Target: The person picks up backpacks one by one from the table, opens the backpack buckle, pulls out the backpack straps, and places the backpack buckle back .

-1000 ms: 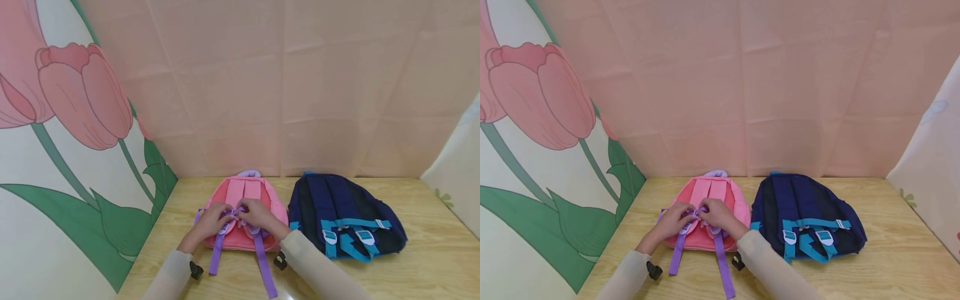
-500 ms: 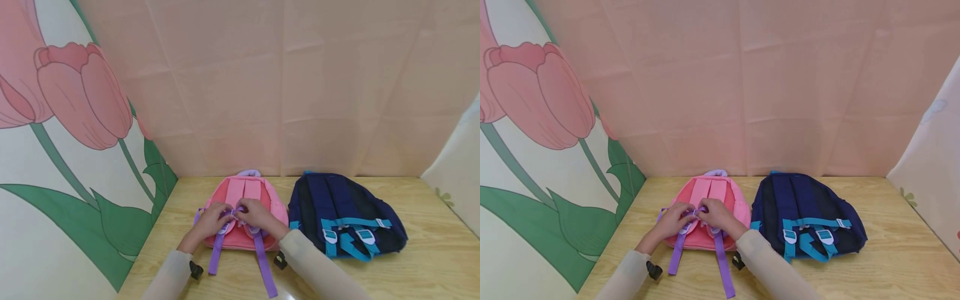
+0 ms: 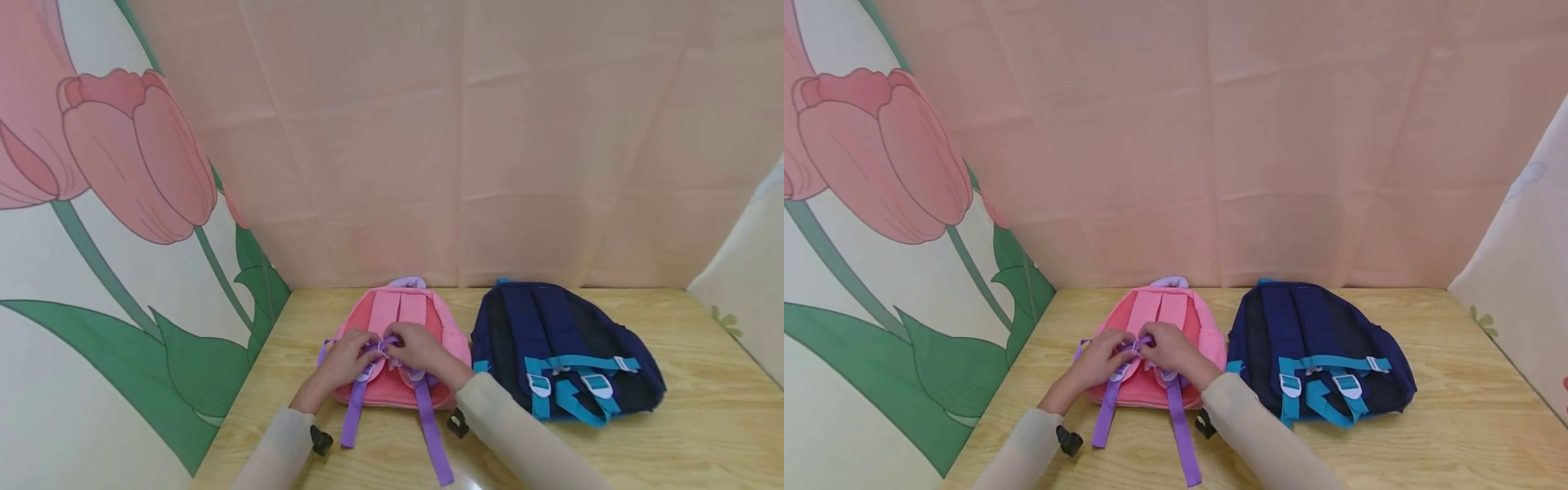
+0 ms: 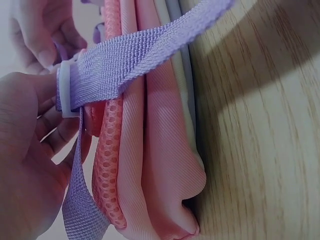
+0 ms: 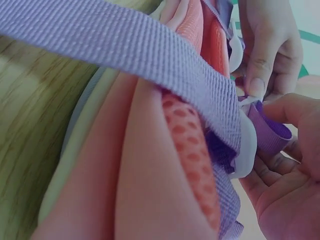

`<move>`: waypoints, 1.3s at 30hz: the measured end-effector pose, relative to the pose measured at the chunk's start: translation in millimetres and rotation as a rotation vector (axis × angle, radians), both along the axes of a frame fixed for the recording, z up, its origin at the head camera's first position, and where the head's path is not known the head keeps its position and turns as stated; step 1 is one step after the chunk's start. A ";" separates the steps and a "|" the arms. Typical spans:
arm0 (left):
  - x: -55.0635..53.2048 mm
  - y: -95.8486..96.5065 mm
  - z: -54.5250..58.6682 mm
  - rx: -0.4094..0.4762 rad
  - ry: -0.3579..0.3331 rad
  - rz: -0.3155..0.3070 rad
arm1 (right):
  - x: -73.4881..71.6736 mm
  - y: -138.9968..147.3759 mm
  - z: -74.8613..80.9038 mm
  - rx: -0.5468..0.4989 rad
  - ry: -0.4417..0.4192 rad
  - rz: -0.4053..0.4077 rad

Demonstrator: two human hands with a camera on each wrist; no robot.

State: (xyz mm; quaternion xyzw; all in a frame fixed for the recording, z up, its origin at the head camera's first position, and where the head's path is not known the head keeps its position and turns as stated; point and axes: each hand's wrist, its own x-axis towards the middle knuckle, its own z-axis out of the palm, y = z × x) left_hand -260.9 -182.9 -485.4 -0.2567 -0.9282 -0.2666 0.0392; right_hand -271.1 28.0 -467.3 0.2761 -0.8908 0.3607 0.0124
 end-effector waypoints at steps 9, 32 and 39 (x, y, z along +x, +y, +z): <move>-0.1 -0.2 0.6 0.014 -0.013 0.002 | -2.1 2.3 -2.7 -0.011 -0.035 -0.007; -2.9 0.9 -3.3 -0.005 -0.007 -0.008 | -2.4 4.3 -5.2 0.011 -0.052 -0.010; -3.6 1.6 -4.4 0.000 -0.001 -0.021 | -1.4 4.2 -4.1 0.017 -0.021 -0.012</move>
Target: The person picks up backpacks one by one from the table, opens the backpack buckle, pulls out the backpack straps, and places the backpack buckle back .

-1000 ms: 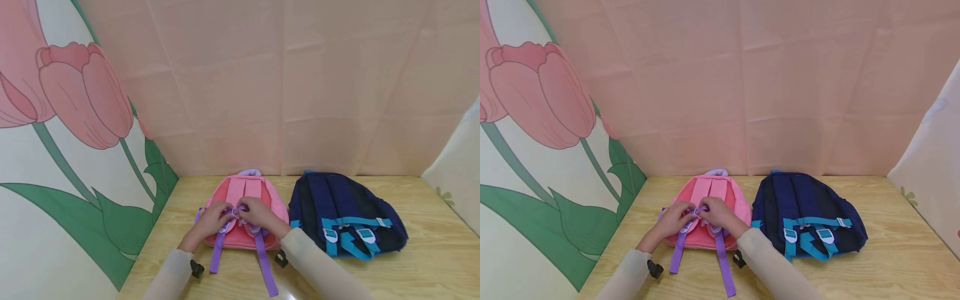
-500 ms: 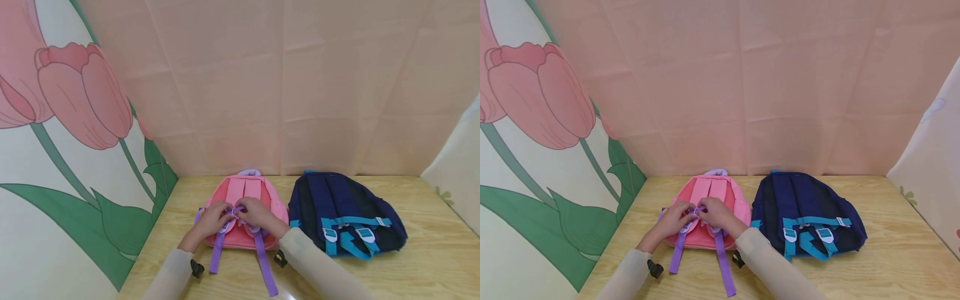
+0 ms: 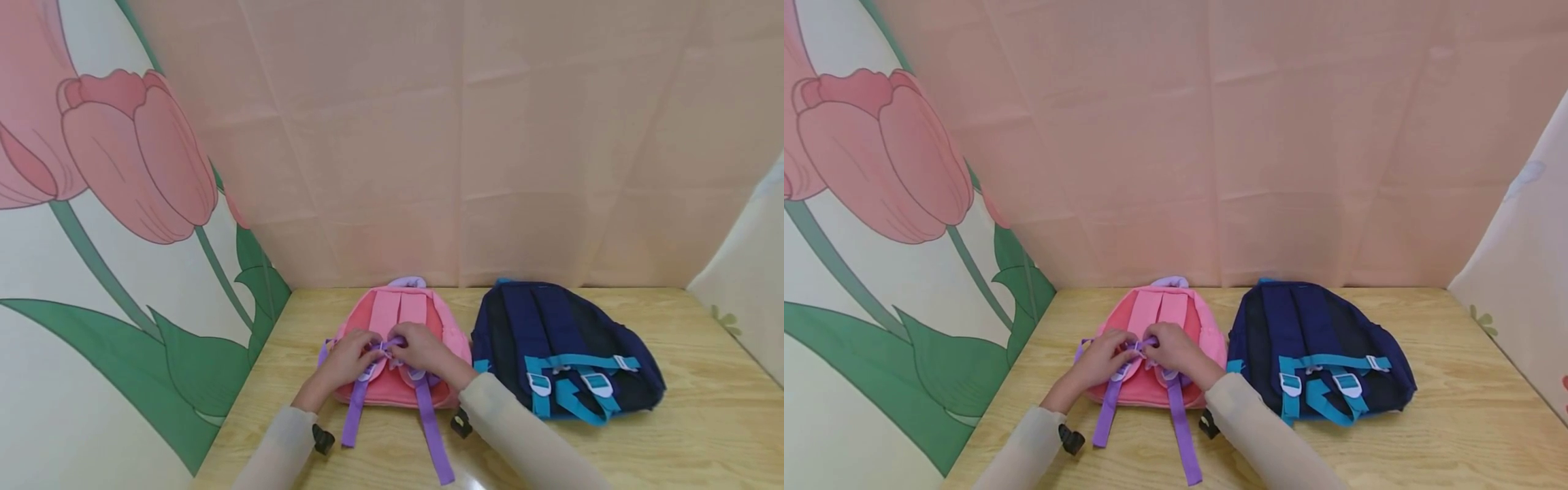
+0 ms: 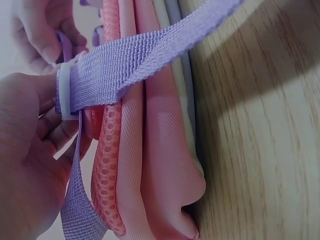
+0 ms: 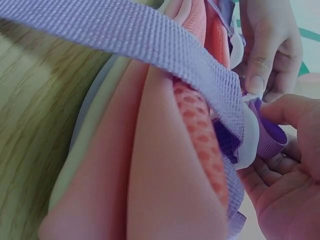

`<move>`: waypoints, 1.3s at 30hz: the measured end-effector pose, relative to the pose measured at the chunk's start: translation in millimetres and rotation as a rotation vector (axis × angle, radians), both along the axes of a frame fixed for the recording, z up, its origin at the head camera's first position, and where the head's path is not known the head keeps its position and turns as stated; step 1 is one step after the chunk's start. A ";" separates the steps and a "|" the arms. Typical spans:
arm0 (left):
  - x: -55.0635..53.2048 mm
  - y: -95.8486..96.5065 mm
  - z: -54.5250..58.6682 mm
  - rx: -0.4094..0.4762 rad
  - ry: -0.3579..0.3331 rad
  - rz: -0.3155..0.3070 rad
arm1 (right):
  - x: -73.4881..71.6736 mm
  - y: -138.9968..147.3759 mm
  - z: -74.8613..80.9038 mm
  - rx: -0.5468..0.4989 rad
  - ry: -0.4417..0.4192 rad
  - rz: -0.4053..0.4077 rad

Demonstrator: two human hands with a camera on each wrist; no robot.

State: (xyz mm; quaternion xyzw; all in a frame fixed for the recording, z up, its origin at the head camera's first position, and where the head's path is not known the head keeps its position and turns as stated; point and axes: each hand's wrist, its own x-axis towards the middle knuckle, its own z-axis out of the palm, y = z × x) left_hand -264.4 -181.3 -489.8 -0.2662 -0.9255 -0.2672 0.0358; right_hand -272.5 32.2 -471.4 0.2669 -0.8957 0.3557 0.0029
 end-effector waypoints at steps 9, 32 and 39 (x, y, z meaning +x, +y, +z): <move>0.3 -0.3 0.2 0.002 0.005 -0.002 | -0.6 -2.5 -1.8 -0.011 0.028 0.015; 1.4 1.4 1.2 0.020 -0.010 0.003 | 1.3 -0.5 -3.5 -0.001 0.043 0.009; 1.7 0.7 0.6 0.007 -0.016 0.014 | 1.7 1.2 -2.1 -0.009 0.046 0.018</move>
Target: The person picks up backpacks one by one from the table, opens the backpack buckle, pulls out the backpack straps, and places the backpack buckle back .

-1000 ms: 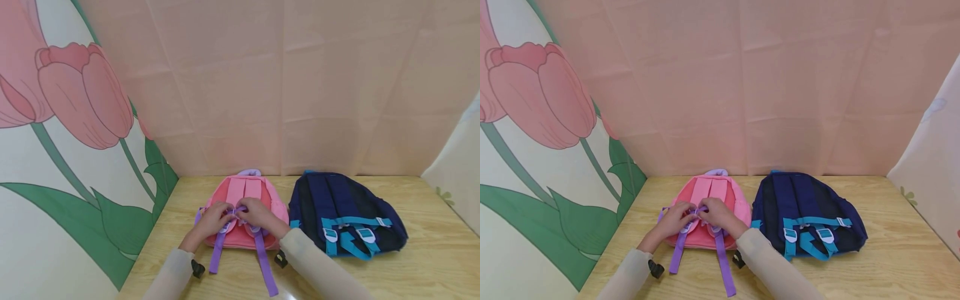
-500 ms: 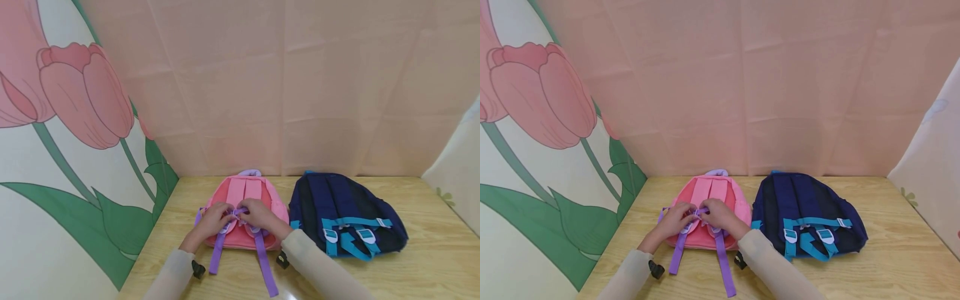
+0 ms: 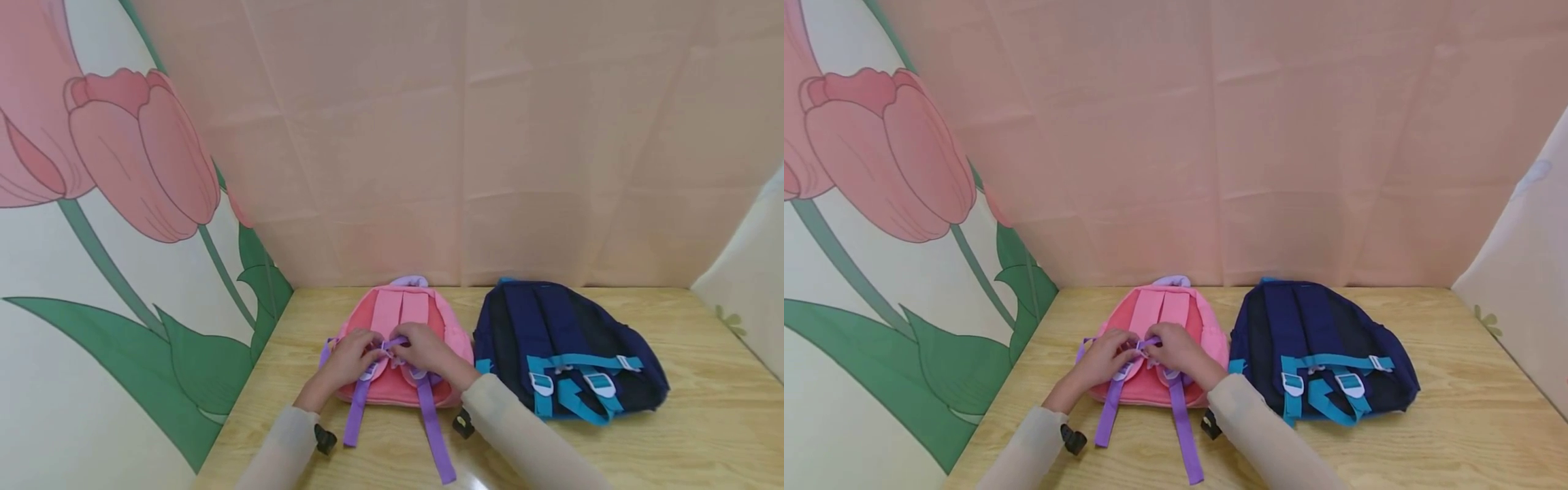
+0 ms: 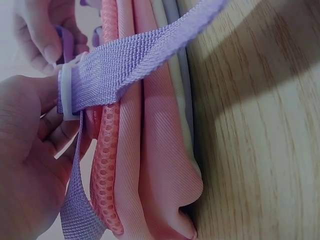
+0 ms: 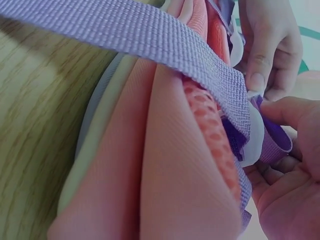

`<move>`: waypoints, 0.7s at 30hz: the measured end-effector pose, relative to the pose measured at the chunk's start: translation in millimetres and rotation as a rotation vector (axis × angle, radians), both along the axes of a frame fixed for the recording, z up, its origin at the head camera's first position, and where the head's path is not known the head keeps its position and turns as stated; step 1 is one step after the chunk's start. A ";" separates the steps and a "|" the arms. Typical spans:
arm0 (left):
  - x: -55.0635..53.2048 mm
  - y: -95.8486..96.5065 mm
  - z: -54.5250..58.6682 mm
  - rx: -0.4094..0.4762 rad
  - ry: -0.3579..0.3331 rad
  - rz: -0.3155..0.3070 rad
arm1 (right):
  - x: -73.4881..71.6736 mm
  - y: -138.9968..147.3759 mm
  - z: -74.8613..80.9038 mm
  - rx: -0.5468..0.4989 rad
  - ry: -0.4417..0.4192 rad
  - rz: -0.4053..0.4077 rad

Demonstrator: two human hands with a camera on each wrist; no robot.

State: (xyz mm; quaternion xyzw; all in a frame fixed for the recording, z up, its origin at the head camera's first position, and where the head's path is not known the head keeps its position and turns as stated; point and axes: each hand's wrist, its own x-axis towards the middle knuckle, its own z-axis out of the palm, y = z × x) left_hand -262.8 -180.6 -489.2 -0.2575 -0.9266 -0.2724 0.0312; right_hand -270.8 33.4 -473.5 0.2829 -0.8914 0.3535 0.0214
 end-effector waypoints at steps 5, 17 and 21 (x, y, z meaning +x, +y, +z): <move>0.0 0.1 0.1 -0.006 0.015 -0.007 | 0.6 -3.8 2.5 -0.008 0.012 0.026; 0.5 -1.0 2.0 -0.001 0.006 -0.006 | -0.4 -3.2 1.3 0.004 -0.053 -0.034; 0.7 -0.9 2.0 -0.005 0.011 -0.005 | -0.6 -2.1 0.9 0.005 -0.056 -0.022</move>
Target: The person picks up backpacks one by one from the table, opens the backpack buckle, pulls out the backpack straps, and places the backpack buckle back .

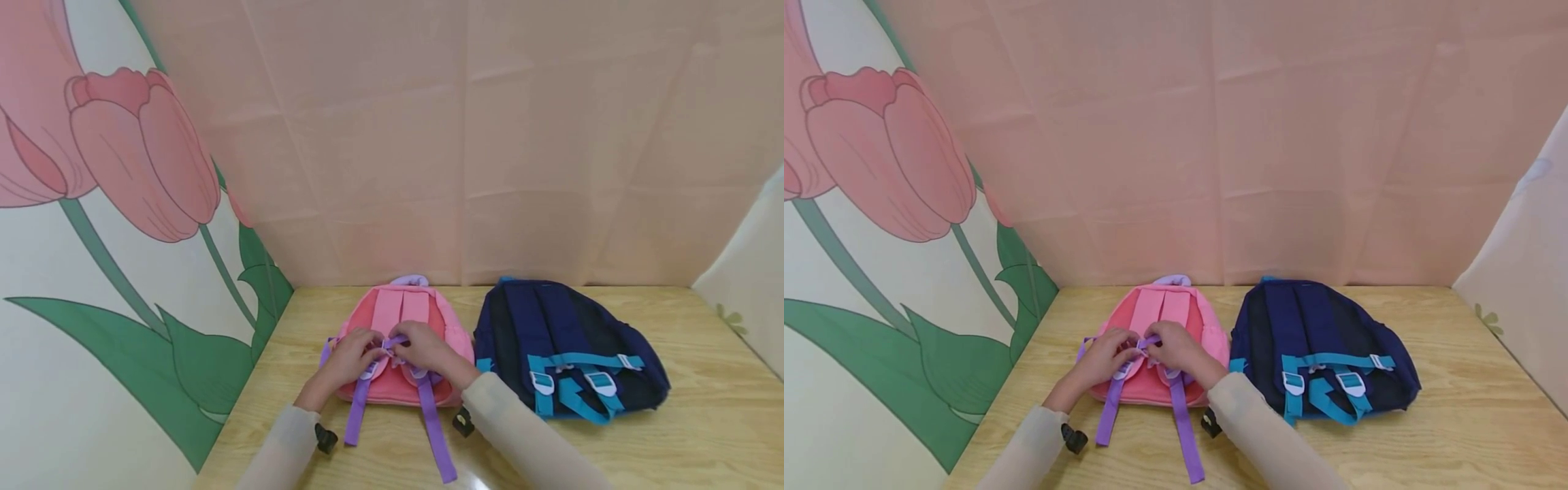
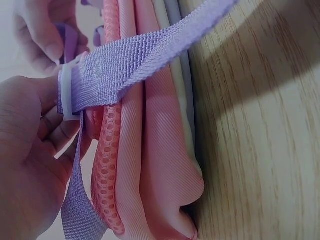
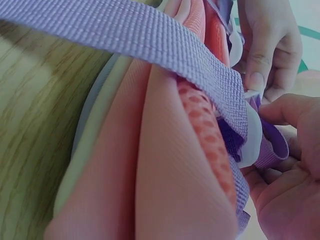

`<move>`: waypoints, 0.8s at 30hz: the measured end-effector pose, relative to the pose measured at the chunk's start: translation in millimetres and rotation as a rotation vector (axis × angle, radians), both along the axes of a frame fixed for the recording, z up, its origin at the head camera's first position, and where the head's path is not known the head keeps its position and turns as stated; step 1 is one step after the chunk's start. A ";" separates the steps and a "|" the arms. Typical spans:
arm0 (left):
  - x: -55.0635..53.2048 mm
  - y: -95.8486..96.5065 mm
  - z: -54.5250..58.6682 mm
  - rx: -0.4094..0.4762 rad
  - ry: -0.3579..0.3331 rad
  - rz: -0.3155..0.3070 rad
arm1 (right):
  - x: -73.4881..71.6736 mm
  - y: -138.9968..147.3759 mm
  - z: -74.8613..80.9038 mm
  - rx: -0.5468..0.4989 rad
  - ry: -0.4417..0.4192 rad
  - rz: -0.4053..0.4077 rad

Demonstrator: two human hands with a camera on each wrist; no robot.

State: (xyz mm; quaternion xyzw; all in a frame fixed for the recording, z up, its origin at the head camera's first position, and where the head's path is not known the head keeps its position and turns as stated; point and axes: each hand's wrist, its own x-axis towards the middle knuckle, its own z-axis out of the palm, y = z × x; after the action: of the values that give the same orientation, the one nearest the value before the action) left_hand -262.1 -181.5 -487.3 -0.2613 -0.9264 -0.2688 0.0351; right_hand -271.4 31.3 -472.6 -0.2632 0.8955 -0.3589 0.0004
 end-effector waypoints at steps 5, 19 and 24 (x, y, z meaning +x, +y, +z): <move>0.3 -0.3 -1.0 0.009 0.000 0.000 | -0.2 0.2 -2.8 -0.041 0.022 -0.005; -0.3 -4.8 -4.3 0.015 0.002 0.000 | -1.1 14.8 2.4 -0.314 -0.055 0.167; -0.7 -3.9 -3.5 0.030 0.018 -0.010 | -1.9 17.8 3.4 -0.203 -0.059 0.169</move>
State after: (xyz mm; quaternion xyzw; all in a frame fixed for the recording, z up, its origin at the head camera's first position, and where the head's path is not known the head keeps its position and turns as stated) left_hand -262.8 -185.4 -490.8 -0.2675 -0.9207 -0.2804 0.0460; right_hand -273.3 49.2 -469.2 -0.3256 0.8288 -0.4540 0.0303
